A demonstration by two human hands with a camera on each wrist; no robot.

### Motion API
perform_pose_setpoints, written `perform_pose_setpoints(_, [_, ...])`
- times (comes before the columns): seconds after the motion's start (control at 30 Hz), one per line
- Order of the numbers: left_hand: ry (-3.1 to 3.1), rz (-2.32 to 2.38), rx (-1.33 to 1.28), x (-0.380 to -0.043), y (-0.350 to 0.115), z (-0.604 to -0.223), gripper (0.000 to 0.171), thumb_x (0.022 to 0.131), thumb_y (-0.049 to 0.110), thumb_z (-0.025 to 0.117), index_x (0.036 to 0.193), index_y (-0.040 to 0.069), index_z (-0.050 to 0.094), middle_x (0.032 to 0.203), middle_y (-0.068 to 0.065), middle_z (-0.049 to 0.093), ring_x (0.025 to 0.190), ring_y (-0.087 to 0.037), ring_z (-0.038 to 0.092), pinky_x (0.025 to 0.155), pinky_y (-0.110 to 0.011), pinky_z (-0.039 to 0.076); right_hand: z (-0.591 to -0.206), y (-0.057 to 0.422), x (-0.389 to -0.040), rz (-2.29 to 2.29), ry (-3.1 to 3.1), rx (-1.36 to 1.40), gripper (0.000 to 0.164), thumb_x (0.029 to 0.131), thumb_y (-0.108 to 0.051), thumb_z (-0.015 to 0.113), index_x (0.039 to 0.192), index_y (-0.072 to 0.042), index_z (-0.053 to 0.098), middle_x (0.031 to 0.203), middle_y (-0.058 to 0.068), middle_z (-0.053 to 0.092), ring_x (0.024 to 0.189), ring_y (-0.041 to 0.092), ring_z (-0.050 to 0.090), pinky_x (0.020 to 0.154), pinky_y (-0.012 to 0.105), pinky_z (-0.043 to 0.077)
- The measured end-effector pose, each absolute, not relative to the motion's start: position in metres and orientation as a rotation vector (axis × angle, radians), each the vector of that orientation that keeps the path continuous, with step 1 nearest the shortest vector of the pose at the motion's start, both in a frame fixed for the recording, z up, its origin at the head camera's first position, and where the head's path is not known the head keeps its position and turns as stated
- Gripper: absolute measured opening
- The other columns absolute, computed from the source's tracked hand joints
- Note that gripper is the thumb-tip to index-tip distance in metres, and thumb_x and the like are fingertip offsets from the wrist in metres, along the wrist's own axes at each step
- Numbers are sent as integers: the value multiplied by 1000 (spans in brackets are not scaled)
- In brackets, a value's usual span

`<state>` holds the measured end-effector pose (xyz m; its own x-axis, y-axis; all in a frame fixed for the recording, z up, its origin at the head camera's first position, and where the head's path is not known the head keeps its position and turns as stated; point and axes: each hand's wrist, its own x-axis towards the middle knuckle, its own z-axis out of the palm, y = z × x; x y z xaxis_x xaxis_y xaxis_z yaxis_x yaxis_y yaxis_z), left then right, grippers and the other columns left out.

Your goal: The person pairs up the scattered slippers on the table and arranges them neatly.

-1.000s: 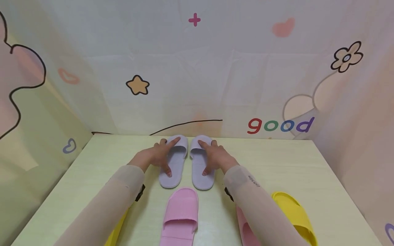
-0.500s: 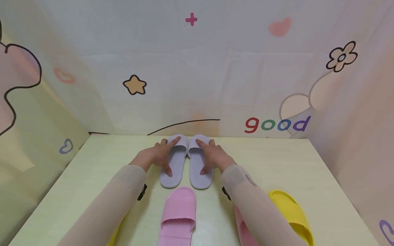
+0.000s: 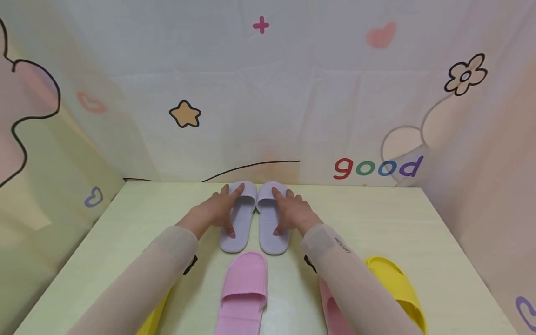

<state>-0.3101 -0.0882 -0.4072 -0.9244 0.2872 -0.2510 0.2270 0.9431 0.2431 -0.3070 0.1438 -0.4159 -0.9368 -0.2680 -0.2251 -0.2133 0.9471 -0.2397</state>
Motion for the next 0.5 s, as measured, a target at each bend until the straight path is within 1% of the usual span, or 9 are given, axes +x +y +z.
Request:
perform_pose_setpoints(0.1, [2871,201,455,-305,-83,-404,142,61,30,103,168,26,10,170,-27,12,148,-51,34,113,-62,43,-416,142,-306,-233,2895,-391,127,68,-38,98,167,-20,20,164,26,30,140,48,42,111,63,43])
perform_pose_setpoints(0.17, [2903,129,492,-301,-80,-402,139,62,31,102,168,25,12,170,-27,14,146,-50,36,114,-60,43,-415,141,-305,-187,2921,-421,125,68,-39,98,166,-18,23,162,26,33,139,47,44,110,61,44])
perform_pose_setpoints(0.3, [2940,9,549,-296,-76,-400,136,64,32,101,168,24,14,170,-25,17,145,-47,38,113,-59,44,-413,136,-301,-136,2943,-464,122,69,-37,97,165,-18,24,162,25,33,140,47,43,108,61,45])
perform_pose_setpoints(0.5, [2935,-54,629,-289,-75,-398,126,70,35,97,167,22,18,170,-21,21,148,-43,36,112,-58,45,-404,138,-289,-164,2945,-519,109,77,-29,92,164,-13,28,161,25,36,140,49,44,107,63,45])
